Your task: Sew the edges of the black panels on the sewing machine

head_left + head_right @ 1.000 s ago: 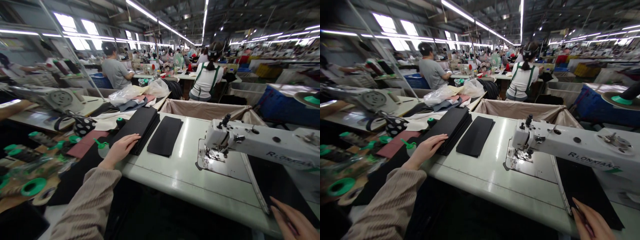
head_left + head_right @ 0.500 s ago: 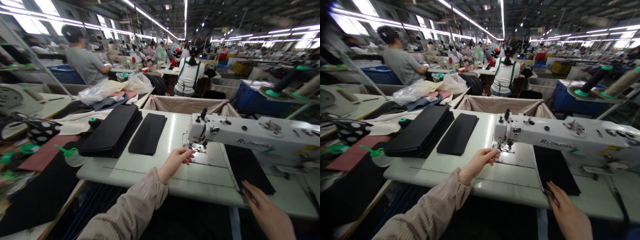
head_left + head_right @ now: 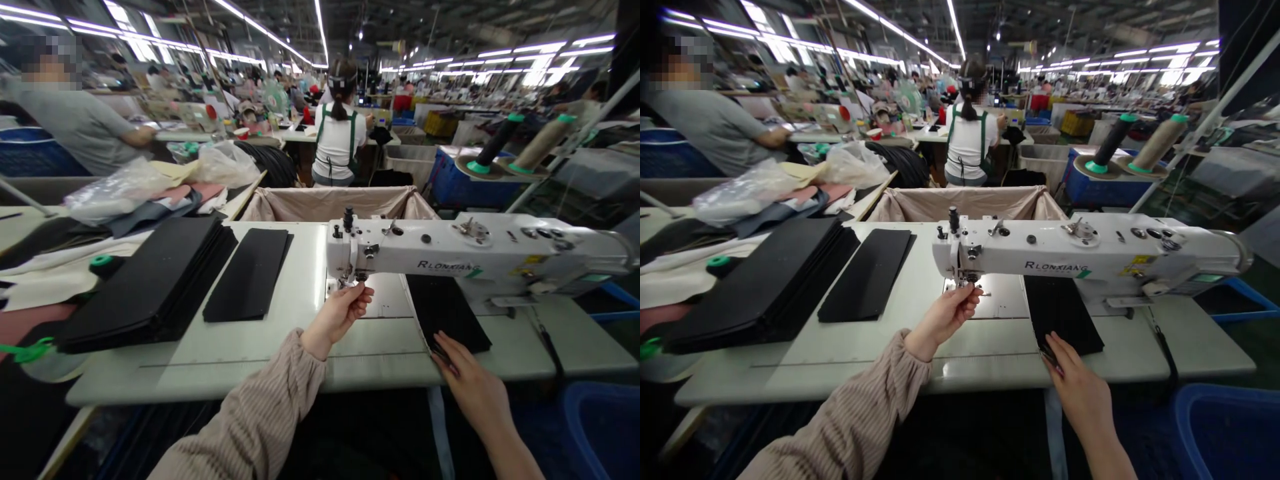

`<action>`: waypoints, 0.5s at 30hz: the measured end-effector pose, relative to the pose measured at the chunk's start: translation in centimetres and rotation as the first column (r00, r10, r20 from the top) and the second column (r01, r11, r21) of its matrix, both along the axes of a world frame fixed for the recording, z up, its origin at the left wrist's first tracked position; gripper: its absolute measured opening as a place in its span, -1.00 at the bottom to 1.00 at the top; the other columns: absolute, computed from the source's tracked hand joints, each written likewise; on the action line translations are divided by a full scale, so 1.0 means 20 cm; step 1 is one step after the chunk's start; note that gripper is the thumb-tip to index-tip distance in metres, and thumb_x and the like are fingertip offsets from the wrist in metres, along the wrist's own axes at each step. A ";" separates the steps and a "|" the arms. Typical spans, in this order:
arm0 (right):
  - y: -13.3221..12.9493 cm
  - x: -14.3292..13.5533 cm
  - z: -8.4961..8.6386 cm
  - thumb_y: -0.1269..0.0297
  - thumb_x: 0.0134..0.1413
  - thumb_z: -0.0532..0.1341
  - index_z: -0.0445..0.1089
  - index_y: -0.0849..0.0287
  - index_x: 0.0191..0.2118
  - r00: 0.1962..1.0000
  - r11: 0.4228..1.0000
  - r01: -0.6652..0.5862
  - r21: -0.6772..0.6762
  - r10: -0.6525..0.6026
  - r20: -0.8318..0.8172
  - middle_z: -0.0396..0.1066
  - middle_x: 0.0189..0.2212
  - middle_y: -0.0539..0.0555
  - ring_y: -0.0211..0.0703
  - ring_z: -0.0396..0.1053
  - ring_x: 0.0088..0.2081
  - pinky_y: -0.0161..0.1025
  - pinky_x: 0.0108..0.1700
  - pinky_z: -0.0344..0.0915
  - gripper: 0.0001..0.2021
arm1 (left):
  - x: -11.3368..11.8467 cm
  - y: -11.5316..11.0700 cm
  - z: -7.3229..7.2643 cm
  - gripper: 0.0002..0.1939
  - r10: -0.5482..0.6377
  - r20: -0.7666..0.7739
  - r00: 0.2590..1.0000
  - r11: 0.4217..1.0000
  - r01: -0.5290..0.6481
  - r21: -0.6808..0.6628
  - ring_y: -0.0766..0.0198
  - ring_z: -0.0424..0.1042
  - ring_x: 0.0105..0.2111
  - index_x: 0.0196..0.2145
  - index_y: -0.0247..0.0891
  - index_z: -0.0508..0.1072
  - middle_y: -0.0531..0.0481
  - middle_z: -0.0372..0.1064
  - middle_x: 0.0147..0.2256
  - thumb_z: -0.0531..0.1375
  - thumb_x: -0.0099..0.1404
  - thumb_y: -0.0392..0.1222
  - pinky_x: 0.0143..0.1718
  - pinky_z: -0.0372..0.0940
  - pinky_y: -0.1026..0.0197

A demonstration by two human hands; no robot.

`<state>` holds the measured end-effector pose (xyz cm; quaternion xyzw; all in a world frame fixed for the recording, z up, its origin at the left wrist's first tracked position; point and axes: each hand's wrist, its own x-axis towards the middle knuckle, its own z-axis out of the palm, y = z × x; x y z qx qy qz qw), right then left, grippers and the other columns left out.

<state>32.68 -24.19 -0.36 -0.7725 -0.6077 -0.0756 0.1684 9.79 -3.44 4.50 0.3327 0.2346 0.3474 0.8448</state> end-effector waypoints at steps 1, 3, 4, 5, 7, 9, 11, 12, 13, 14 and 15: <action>0.00 0.00 0.00 0.15 0.32 0.05 0.28 -0.02 0.23 1.000 1.000 -0.005 0.003 0.005 0.002 0.32 0.22 -0.01 -0.12 0.52 -0.10 -0.29 -0.24 0.51 -0.59 | 0.00 0.00 0.00 -0.67 -0.007 0.014 1.000 1.000 0.007 -0.016 0.53 0.32 -0.52 -0.26 -0.47 0.57 -0.04 0.42 -0.43 0.36 0.23 -0.07 -0.49 0.28 0.49; 0.00 0.01 0.01 0.20 0.31 0.05 0.29 0.00 0.22 1.000 1.000 -0.026 0.010 0.026 0.001 0.33 0.21 0.00 -0.11 0.52 -0.09 -0.26 -0.19 0.51 -0.60 | 0.00 0.00 0.00 -0.70 -0.009 0.039 0.999 0.999 0.010 -0.039 0.53 0.32 -0.52 -0.26 -0.47 0.57 -0.04 0.41 -0.43 0.34 0.26 -0.10 -0.49 0.30 0.50; 0.00 0.01 0.01 0.24 0.29 0.05 0.29 0.01 0.22 0.999 0.999 -0.036 0.012 0.036 -0.002 0.34 0.20 0.01 -0.11 0.52 -0.10 -0.25 -0.18 0.51 -0.59 | 0.00 0.00 0.00 -0.71 -0.007 0.049 0.999 0.999 0.009 -0.045 0.53 0.33 -0.52 -0.25 -0.47 0.57 -0.04 0.41 -0.43 0.34 0.26 -0.11 -0.49 0.31 0.50; 0.00 0.02 0.01 0.29 0.28 0.04 0.29 0.01 0.22 0.999 0.999 -0.043 0.014 0.043 -0.003 0.34 0.20 0.02 -0.12 0.52 -0.11 -0.25 -0.19 0.51 -0.58 | 0.00 -0.01 -0.01 -0.71 -0.006 0.058 0.998 0.999 0.008 -0.048 0.52 0.34 -0.51 -0.25 -0.47 0.57 -0.04 0.41 -0.42 0.33 0.27 -0.11 -0.48 0.32 0.49; 0.01 0.01 0.02 0.37 0.24 0.03 0.29 0.02 0.21 0.999 0.999 -0.053 0.014 0.052 0.005 0.35 0.19 0.03 -0.12 0.53 -0.13 -0.25 -0.23 0.50 -0.55 | 0.00 -0.01 -0.01 -0.71 -0.008 0.073 0.997 0.999 0.011 -0.050 0.51 0.35 -0.50 -0.23 -0.48 0.56 -0.05 0.40 -0.41 0.32 0.28 -0.12 -0.47 0.33 0.49; 0.01 0.01 0.02 0.41 0.21 0.01 0.31 0.04 0.19 0.998 0.999 -0.047 0.024 0.046 0.030 0.38 0.16 0.05 -0.12 0.53 -0.16 -0.24 -0.27 0.48 -0.54 | 0.01 -0.01 -0.01 -0.71 -0.015 0.083 0.996 0.998 0.020 -0.055 0.52 0.35 -0.50 -0.22 -0.48 0.56 -0.05 0.40 -0.41 0.32 0.28 -0.12 -0.46 0.34 0.49; 0.02 0.00 0.01 0.42 0.20 0.01 0.36 0.10 0.15 0.998 0.998 -0.036 0.043 0.033 0.059 0.43 0.09 0.09 -0.09 0.53 -0.20 -0.23 -0.30 0.45 -0.57 | 0.01 -0.02 -0.01 -0.71 -0.012 0.082 0.997 0.998 0.017 -0.057 0.52 0.34 -0.50 -0.22 -0.48 0.56 -0.04 0.40 -0.41 0.32 0.28 -0.12 -0.46 0.33 0.49; 0.02 0.00 0.01 0.41 0.21 0.02 0.38 0.13 0.11 0.997 0.998 -0.028 0.048 0.024 0.070 0.46 0.05 0.12 -0.08 0.53 -0.23 -0.22 -0.32 0.43 -0.60 | 0.01 -0.02 -0.01 -0.70 -0.006 0.077 0.997 0.998 0.010 -0.054 0.52 0.34 -0.50 -0.21 -0.47 0.56 -0.04 0.40 -0.41 0.32 0.29 -0.11 -0.45 0.33 0.49; 0.02 0.01 0.02 0.40 0.22 0.02 0.41 0.15 0.07 0.997 0.999 -0.021 0.050 0.017 0.075 0.48 0.00 0.13 -0.07 0.53 -0.27 -0.22 -0.35 0.41 -0.63 | 0.01 -0.03 -0.01 -0.69 -0.001 0.067 0.998 0.999 0.004 -0.049 0.51 0.34 -0.49 -0.20 -0.45 0.57 -0.05 0.41 -0.40 0.31 0.30 -0.08 -0.45 0.33 0.48; 0.02 0.00 0.03 0.39 0.22 0.02 0.43 0.15 0.04 0.997 0.998 -0.028 0.049 0.024 0.073 0.50 -0.03 0.14 -0.08 0.52 -0.29 -0.22 -0.36 0.39 -0.65 | 0.00 -0.03 -0.01 -0.66 0.000 0.052 0.999 0.999 0.002 -0.040 0.50 0.35 -0.49 -0.19 -0.44 0.57 -0.06 0.42 -0.39 0.29 0.31 -0.04 -0.44 0.33 0.47; 0.00 0.00 0.04 0.38 0.22 0.03 0.44 0.15 0.03 0.997 0.998 -0.050 0.047 0.047 0.063 0.51 -0.05 0.14 -0.08 0.52 -0.31 -0.22 -0.35 0.38 -0.66 | 0.00 -0.04 -0.02 -0.62 -0.004 0.032 0.999 1.000 0.004 -0.026 0.49 0.35 -0.48 -0.18 -0.43 0.57 -0.07 0.43 -0.39 0.27 0.32 0.01 -0.44 0.33 0.45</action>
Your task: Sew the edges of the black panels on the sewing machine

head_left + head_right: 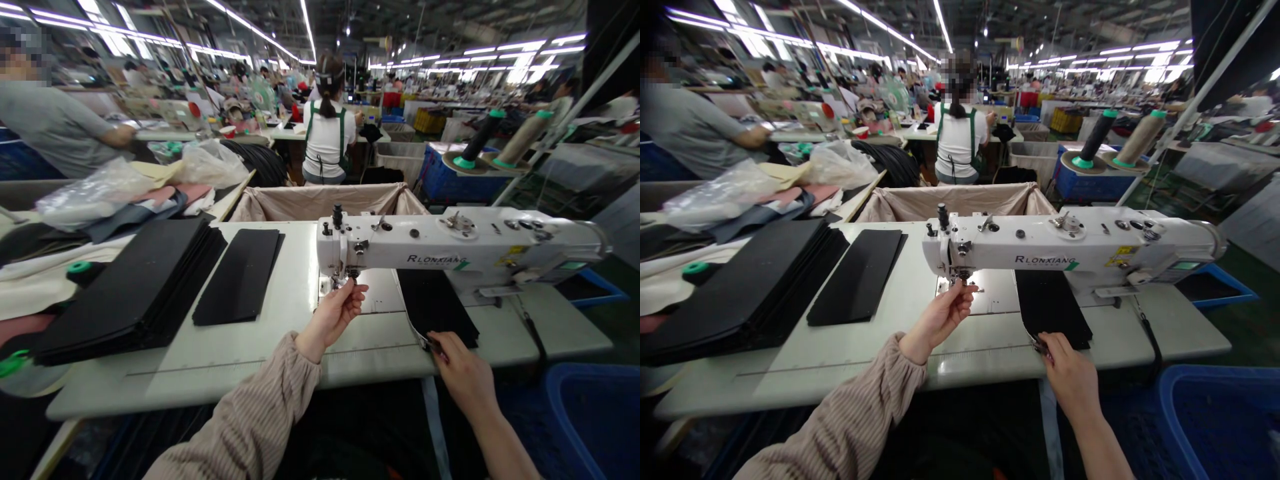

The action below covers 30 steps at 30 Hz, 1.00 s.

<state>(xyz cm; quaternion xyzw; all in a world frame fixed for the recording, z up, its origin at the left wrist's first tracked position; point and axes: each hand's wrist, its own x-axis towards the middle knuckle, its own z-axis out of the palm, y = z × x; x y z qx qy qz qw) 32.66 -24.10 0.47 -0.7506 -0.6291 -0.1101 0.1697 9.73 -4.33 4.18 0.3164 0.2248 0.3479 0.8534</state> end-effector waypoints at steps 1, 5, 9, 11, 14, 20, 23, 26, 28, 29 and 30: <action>-0.02 -0.01 0.02 0.39 0.22 0.03 0.44 0.13 0.03 0.999 0.999 -0.039 0.002 0.039 -0.017 0.51 -0.06 0.13 -0.09 0.51 -0.31 -0.22 -0.33 0.38 -0.66 | -0.01 -0.01 0.00 -0.58 -0.005 -0.025 1.000 1.000 0.006 0.027 0.47 0.36 -0.47 -0.18 -0.43 0.57 -0.09 0.43 -0.38 0.24 0.32 0.06 -0.43 0.32 0.44; -0.08 -0.21 0.15 0.39 0.22 0.08 0.42 0.07 0.09 0.934 0.945 -0.328 0.008 0.325 -0.149 0.52 -0.09 0.10 -0.12 0.49 -0.26 -0.24 -0.23 0.36 -0.64 | -0.05 -0.08 0.01 -0.56 0.024 -0.191 0.981 0.940 0.043 0.338 0.33 0.42 -0.39 -0.16 -0.36 0.58 -0.15 0.48 -0.30 0.18 0.35 0.12 -0.35 0.36 0.31; -0.06 -0.57 0.23 0.27 0.26 0.15 0.48 0.08 -0.10 0.703 0.760 -0.650 -0.015 0.593 -0.392 0.53 -0.36 0.03 -0.21 0.43 -0.41 -0.30 -0.36 0.27 -0.81 | -0.11 -0.19 0.00 -0.64 0.080 -0.385 0.919 0.505 0.296 0.811 0.12 0.40 0.07 0.11 -0.12 0.45 -0.13 0.43 0.07 0.09 0.44 -0.03 0.14 0.25 0.07; 0.02 -0.69 0.21 0.12 0.23 0.22 0.49 0.09 -0.19 0.514 0.627 -0.779 0.017 0.655 -0.553 0.53 -0.40 -0.02 -0.23 0.45 -0.41 -0.34 -0.36 0.27 -0.81 | -0.16 -0.24 -0.07 -0.54 0.148 -0.488 0.860 0.185 0.461 0.868 0.09 0.19 0.26 0.26 -0.03 0.28 -0.06 0.25 0.24 0.12 0.43 -0.08 0.31 0.01 -0.02; 0.21 -0.72 0.16 0.10 0.28 0.17 0.48 0.08 -0.16 0.432 0.627 -0.777 0.053 0.593 -0.680 0.55 -0.33 -0.03 -0.24 0.48 -0.30 -0.35 -0.22 0.34 -0.78 | -0.31 -0.27 -0.21 -0.41 0.353 -0.580 0.734 -0.042 0.631 0.774 0.07 0.03 0.34 0.34 -0.06 0.10 -0.06 0.08 0.32 0.13 0.41 -0.10 0.35 -0.09 -0.07; 0.69 -0.59 0.09 0.45 0.22 0.06 0.23 -0.03 0.26 0.853 0.856 -0.495 -0.147 0.447 -0.269 0.25 0.26 0.01 -0.11 0.38 0.11 -0.18 0.02 0.39 -0.49 | -0.73 -0.23 -0.29 -0.53 0.761 -0.498 0.417 0.068 0.711 0.700 0.03 0.21 0.24 0.29 -0.07 0.21 -0.07 0.21 0.26 0.04 0.46 -0.06 0.23 0.14 -0.10; 0.80 -0.57 0.07 0.50 0.16 0.07 0.15 -0.09 0.31 0.889 0.866 -0.455 -0.207 0.429 -0.159 0.22 0.28 -0.06 -0.09 0.42 0.07 -0.16 -0.03 0.42 -0.38 | -0.78 -0.19 -0.24 -0.51 0.785 -0.502 0.364 0.098 0.726 0.681 0.02 0.29 0.14 0.29 -0.03 0.21 -0.08 0.29 0.19 0.07 0.44 -0.02 0.15 0.21 -0.08; 0.80 -0.56 0.03 0.47 0.16 0.08 0.19 -0.06 0.30 0.905 0.886 -0.424 -0.186 0.409 -0.115 0.24 0.27 -0.04 -0.07 0.42 0.07 -0.15 -0.03 0.42 -0.41 | -0.73 -0.13 -0.22 -0.40 0.778 -0.514 0.360 0.102 0.735 0.670 -0.03 0.32 0.07 0.32 0.01 0.15 -0.11 0.32 0.12 0.14 0.39 0.05 0.10 0.25 -0.13; 0.79 -0.55 -0.01 0.46 0.17 0.08 0.22 -0.02 0.28 0.913 0.898 -0.407 -0.167 0.396 -0.096 0.25 0.27 -0.01 -0.07 0.42 0.06 -0.15 -0.01 0.41 -0.44 | -0.67 -0.06 -0.22 -0.40 0.751 -0.519 0.409 0.075 0.728 0.682 -0.05 0.27 0.14 0.31 -0.04 0.16 -0.13 0.29 0.16 0.14 0.38 0.07 0.16 0.20 -0.15; 0.78 -0.55 -0.02 0.46 0.16 0.08 0.23 -0.01 0.27 0.918 0.903 -0.397 -0.162 0.388 -0.088 0.25 0.27 0.01 -0.06 0.43 0.05 -0.15 -0.01 0.41 -0.44 | -0.64 -0.02 -0.22 -0.41 0.726 -0.522 0.447 0.055 0.720 0.692 -0.04 0.22 0.20 0.31 -0.08 0.18 -0.13 0.24 0.21 0.13 0.38 0.05 0.21 0.15 -0.15; 0.78 -0.55 -0.03 0.46 0.16 0.07 0.23 0.01 0.27 0.922 0.908 -0.388 -0.162 0.380 -0.080 0.25 0.26 0.03 -0.05 0.44 0.04 -0.15 -0.03 0.41 -0.45 | -0.62 0.02 -0.21 -0.42 0.697 -0.527 0.486 0.034 0.712 0.702 -0.02 0.15 0.26 0.30 -0.13 0.18 -0.13 0.18 0.26 0.12 0.39 0.04 0.27 0.08 -0.14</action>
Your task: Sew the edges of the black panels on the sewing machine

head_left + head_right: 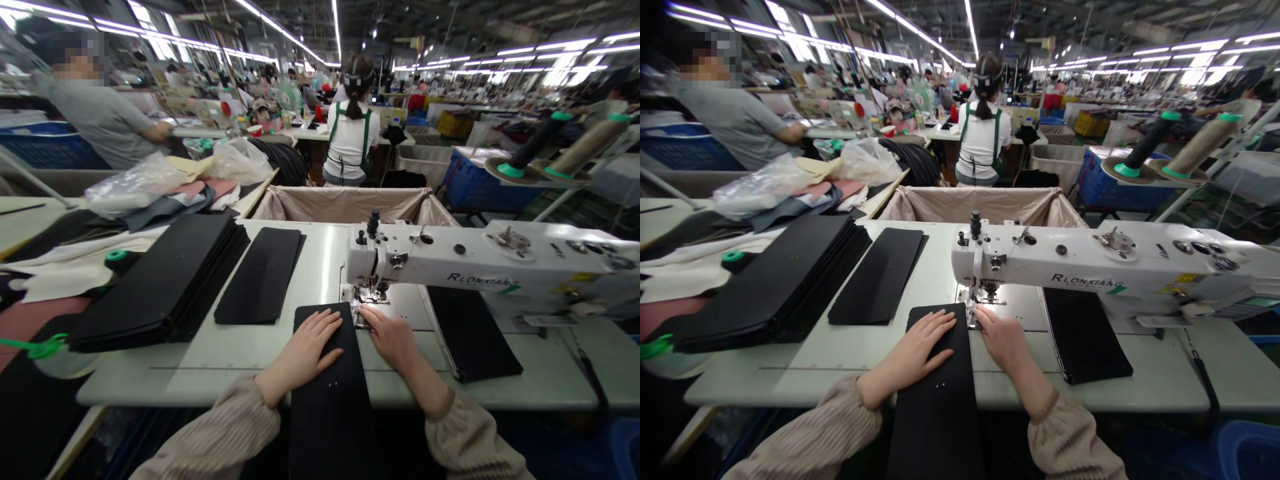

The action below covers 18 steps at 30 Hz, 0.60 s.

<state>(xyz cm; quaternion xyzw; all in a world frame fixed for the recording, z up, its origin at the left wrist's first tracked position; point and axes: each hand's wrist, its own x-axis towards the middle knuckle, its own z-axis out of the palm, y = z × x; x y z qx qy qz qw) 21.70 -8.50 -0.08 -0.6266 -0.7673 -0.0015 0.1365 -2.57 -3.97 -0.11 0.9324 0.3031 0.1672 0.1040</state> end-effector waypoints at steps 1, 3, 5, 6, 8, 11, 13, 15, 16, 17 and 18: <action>0.00 0.00 -0.01 0.46 0.16 0.07 0.23 0.02 0.27 1.000 1.000 0.007 0.001 -0.007 0.008 0.25 0.26 0.04 -0.04 0.44 0.02 -0.15 -0.05 0.42 -0.45 | 0.02 0.04 0.00 -0.43 -0.039 0.013 0.999 0.999 0.039 -0.017 0.01 0.08 0.30 0.30 -0.16 0.18 -0.12 0.12 0.30 0.12 0.40 0.02 0.31 0.02 -0.12; 0.00 0.00 -0.01 0.44 0.18 0.07 0.22 0.03 0.28 1.000 1.000 0.014 -0.002 -0.014 0.023 0.25 0.26 0.04 -0.03 0.46 -0.01 -0.15 -0.09 0.43 -0.46 | 0.06 0.11 0.01 -0.42 -0.088 0.044 0.995 0.995 0.090 -0.046 0.05 0.00 0.34 0.29 -0.18 0.18 -0.12 0.05 0.33 0.13 0.39 0.01 0.35 -0.06 -0.10; 0.01 0.00 -0.01 0.42 0.19 0.06 0.19 0.04 0.30 0.999 1.000 0.014 -0.005 -0.014 0.034 0.25 0.26 0.05 -0.02 0.46 -0.03 -0.15 -0.11 0.43 -0.45 | 0.09 0.16 0.03 -0.43 -0.120 0.068 0.990 0.990 0.125 -0.072 0.06 -0.01 0.35 0.27 -0.18 0.20 -0.12 0.05 0.33 0.15 0.37 0.01 0.36 -0.09 -0.09; 0.01 0.00 -0.01 0.42 0.20 0.06 0.17 0.05 0.31 0.999 1.000 0.012 -0.007 -0.012 0.040 0.25 0.26 0.05 -0.02 0.46 -0.03 -0.15 -0.12 0.43 -0.45 | 0.09 0.18 0.03 -0.43 -0.138 0.076 0.988 0.986 0.144 -0.081 0.07 -0.01 0.35 0.27 -0.17 0.21 -0.12 0.06 0.33 0.16 0.37 0.01 0.37 -0.11 -0.08; 0.01 0.00 0.00 0.41 0.20 0.06 0.14 0.05 0.33 0.999 1.000 0.004 -0.015 -0.003 0.052 0.24 0.27 0.06 -0.03 0.45 -0.01 -0.16 -0.12 0.42 -0.43 | 0.10 0.20 0.04 -0.41 -0.168 0.077 0.983 0.981 0.175 -0.089 0.09 -0.01 0.35 0.28 -0.16 0.20 -0.11 0.07 0.32 0.16 0.36 0.02 0.38 -0.14 -0.06; 0.02 0.00 -0.01 0.38 0.22 0.06 0.12 0.02 0.34 0.997 0.999 0.008 -0.031 -0.006 0.080 0.23 0.27 0.05 -0.07 0.46 -0.04 -0.19 -0.13 0.42 -0.43 | 0.10 0.21 0.05 -0.33 -0.191 0.056 0.980 0.978 0.195 -0.079 0.09 -0.02 0.35 0.32 -0.14 0.12 -0.09 0.06 0.33 0.17 0.35 0.07 0.38 -0.15 -0.06; 0.02 0.00 -0.01 0.35 0.24 0.06 0.13 -0.02 0.34 0.995 0.999 0.027 -0.035 -0.023 0.098 0.23 0.28 0.03 -0.10 0.47 -0.07 -0.21 -0.15 0.41 -0.45 | 0.10 0.22 0.04 -0.30 -0.197 0.035 0.980 0.978 0.199 -0.070 0.10 -0.02 0.35 0.34 -0.14 0.10 -0.08 0.05 0.33 0.17 0.35 0.11 0.38 -0.15 -0.05; 0.02 0.00 -0.02 0.35 0.24 0.06 0.13 -0.05 0.33 0.993 0.999 0.038 -0.033 -0.035 0.112 0.23 0.28 0.01 -0.11 0.48 -0.09 -0.23 -0.18 0.40 -0.45 | 0.09 0.22 0.04 -0.30 -0.200 0.018 0.980 0.978 0.201 -0.060 0.11 -0.02 0.35 0.34 -0.13 0.10 -0.06 0.05 0.34 0.16 0.35 0.12 0.38 -0.15 -0.04; 0.02 0.00 -0.02 0.36 0.24 0.06 0.13 -0.05 0.33 0.993 0.999 0.039 -0.031 -0.036 0.116 0.22 0.28 0.00 -0.12 0.48 -0.10 -0.24 -0.18 0.40 -0.45 | 0.09 0.23 0.04 -0.30 -0.202 0.012 0.979 0.978 0.203 -0.056 0.11 -0.02 0.35 0.34 -0.13 0.10 -0.05 0.05 0.34 0.16 0.35 0.13 0.38 -0.15 -0.03; 0.02 0.00 -0.03 0.36 0.23 0.06 0.13 -0.06 0.33 0.992 0.999 0.039 -0.029 -0.036 0.118 0.23 0.28 0.00 -0.13 0.48 -0.11 -0.24 -0.19 0.40 -0.44 | 0.09 0.23 0.04 -0.31 -0.206 0.008 0.978 0.977 0.206 -0.052 0.11 -0.02 0.35 0.33 -0.13 0.11 -0.05 0.05 0.34 0.16 0.35 0.13 0.38 -0.14 -0.03; 0.02 0.00 -0.03 0.37 0.23 0.06 0.13 -0.06 0.33 0.992 0.999 0.039 -0.027 -0.035 0.119 0.23 0.28 -0.01 -0.13 0.48 -0.12 -0.24 -0.20 0.40 -0.44 | 0.09 0.24 0.04 -0.31 -0.209 0.004 0.978 0.977 0.209 -0.051 0.12 -0.01 0.35 0.33 -0.13 0.12 -0.05 0.05 0.33 0.16 0.35 0.13 0.38 -0.14 -0.03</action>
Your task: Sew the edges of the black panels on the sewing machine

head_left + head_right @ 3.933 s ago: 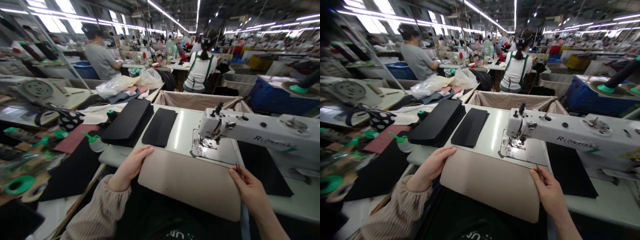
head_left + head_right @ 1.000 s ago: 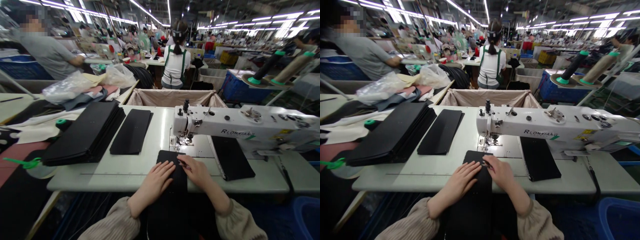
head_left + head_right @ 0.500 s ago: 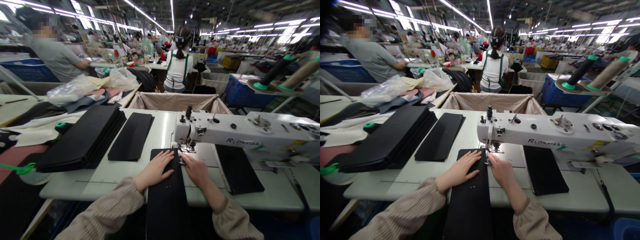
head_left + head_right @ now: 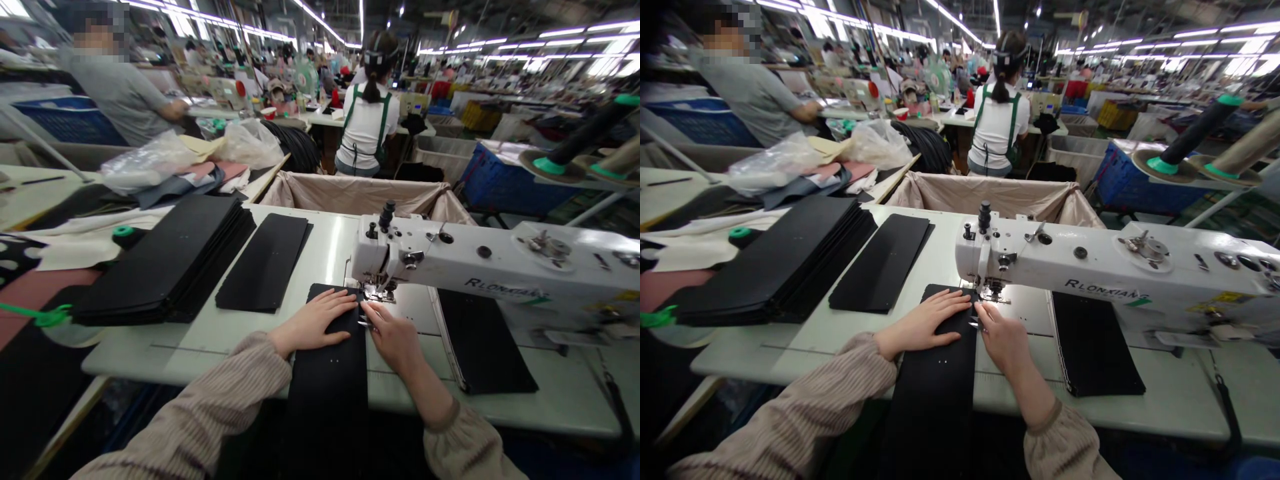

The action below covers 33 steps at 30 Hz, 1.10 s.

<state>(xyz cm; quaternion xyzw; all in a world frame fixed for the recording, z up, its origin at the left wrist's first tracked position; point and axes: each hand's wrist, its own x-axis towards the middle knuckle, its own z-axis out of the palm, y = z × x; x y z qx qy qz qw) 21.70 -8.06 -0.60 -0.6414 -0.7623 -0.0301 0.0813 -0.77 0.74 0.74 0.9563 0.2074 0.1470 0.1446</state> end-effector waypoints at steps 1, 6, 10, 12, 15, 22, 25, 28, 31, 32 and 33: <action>0.00 0.00 0.00 0.37 0.23 0.06 0.13 -0.06 0.33 1.000 1.000 -0.001 0.002 0.001 0.000 0.23 0.28 -0.01 -0.14 0.48 -0.12 -0.24 -0.20 0.40 -0.44 | 0.00 0.00 0.00 -0.31 -0.001 -0.003 1.000 1.000 0.001 0.002 0.12 -0.01 0.35 0.33 -0.13 0.12 -0.05 0.06 0.33 0.16 0.35 0.13 0.38 -0.13 -0.02; -0.01 0.00 0.01 0.36 0.23 0.07 0.15 -0.06 0.33 1.000 1.000 -0.006 0.010 0.005 0.009 0.24 0.27 -0.01 -0.13 0.48 -0.12 -0.25 -0.21 0.39 -0.45 | 0.00 0.01 -0.01 -0.33 0.006 0.001 1.000 1.000 -0.006 0.010 0.12 -0.01 0.35 0.32 -0.13 0.13 -0.04 0.06 0.33 0.16 0.35 0.13 0.38 -0.14 -0.03; -0.01 0.00 0.01 0.35 0.24 0.07 0.14 -0.06 0.33 1.000 1.000 -0.001 0.010 0.001 0.023 0.23 0.28 -0.02 -0.14 0.49 -0.14 -0.24 -0.23 0.39 -0.45 | 0.00 0.00 -0.01 -0.34 0.004 0.025 1.000 1.000 -0.004 0.015 0.11 0.01 0.34 0.31 -0.13 0.15 -0.05 0.07 0.33 0.16 0.36 0.12 0.38 -0.12 -0.04; 0.00 0.00 0.01 0.34 0.24 0.08 0.14 -0.06 0.33 1.000 1.000 -0.001 0.011 0.001 0.023 0.23 0.28 -0.02 -0.14 0.49 -0.13 -0.24 -0.23 0.39 -0.45 | 0.01 0.00 -0.02 -0.34 0.002 0.031 1.000 1.000 -0.002 0.017 0.10 0.01 0.35 0.31 -0.14 0.16 -0.05 0.07 0.33 0.16 0.35 0.13 0.37 -0.12 -0.05; 0.00 0.00 0.00 0.34 0.25 0.08 0.13 -0.06 0.33 1.000 1.000 0.003 0.015 -0.003 0.022 0.24 0.27 -0.03 -0.14 0.49 -0.13 -0.25 -0.24 0.39 -0.45 | 0.01 0.01 -0.02 -0.34 0.006 0.031 0.999 1.000 -0.006 0.021 0.11 -0.01 0.35 0.31 -0.14 0.15 -0.05 0.06 0.33 0.16 0.36 0.12 0.38 -0.12 -0.05; 0.00 0.00 0.00 0.36 0.22 0.09 0.17 -0.06 0.31 1.000 1.000 -0.004 0.020 0.003 0.009 0.25 0.26 -0.02 -0.13 0.48 -0.11 -0.24 -0.21 0.40 -0.46 | 0.01 0.03 -0.02 -0.37 -0.003 0.026 1.000 0.999 0.002 0.036 0.13 0.01 0.34 0.30 -0.14 0.18 -0.04 0.09 0.32 0.14 0.36 0.13 0.37 -0.11 -0.03; 0.00 0.00 0.00 0.39 0.21 0.09 0.17 -0.06 0.31 1.000 1.000 -0.009 0.015 0.009 0.003 0.25 0.27 -0.03 -0.14 0.47 -0.09 -0.24 -0.18 0.40 -0.44 | 0.01 0.03 -0.03 -0.36 -0.008 0.035 0.999 0.999 0.007 0.046 0.10 0.03 0.34 0.30 -0.14 0.18 -0.06 0.11 0.31 0.16 0.36 0.11 0.36 -0.08 -0.04; 0.00 0.00 0.00 0.38 0.21 0.09 0.14 -0.06 0.32 1.000 1.000 -0.005 0.010 0.005 0.013 0.24 0.27 -0.02 -0.14 0.48 -0.10 -0.24 -0.19 0.40 -0.44 | 0.01 0.03 -0.03 -0.46 -0.012 0.042 0.999 0.998 0.009 0.068 0.08 0.08 0.31 0.26 -0.10 0.25 -0.05 0.16 0.29 0.14 0.39 0.05 0.33 -0.04 -0.07; 0.00 0.00 0.00 0.35 0.23 0.09 0.15 -0.06 0.32 1.000 1.000 0.004 0.014 -0.004 0.012 0.24 0.27 -0.02 -0.14 0.48 -0.11 -0.25 -0.20 0.39 -0.45 | 0.01 0.02 -0.02 -0.60 -0.032 0.044 0.999 0.996 0.028 0.087 0.09 0.19 0.24 0.20 -0.03 0.34 -0.02 0.22 0.25 0.09 0.44 -0.04 0.29 0.02 -0.06; 0.00 0.00 0.01 0.35 0.23 0.09 0.15 -0.05 0.32 1.000 1.000 0.006 0.015 -0.006 0.009 0.25 0.26 -0.02 -0.14 0.48 -0.11 -0.25 -0.21 0.39 -0.45 | 0.01 0.02 -0.02 -0.61 -0.036 0.047 0.998 0.995 0.032 0.090 0.09 0.21 0.22 0.19 -0.02 0.36 -0.03 0.24 0.23 0.08 0.44 -0.06 0.28 0.05 -0.05; 0.00 0.00 0.01 0.35 0.23 0.09 0.16 -0.05 0.32 1.000 1.000 0.006 0.016 -0.006 0.007 0.25 0.26 -0.02 -0.14 0.48 -0.12 -0.25 -0.21 0.39 -0.45 | 0.01 0.02 -0.02 -0.62 -0.037 0.051 0.998 0.995 0.032 0.092 0.09 0.23 0.20 0.19 -0.02 0.36 -0.04 0.25 0.22 0.08 0.44 -0.07 0.26 0.07 -0.05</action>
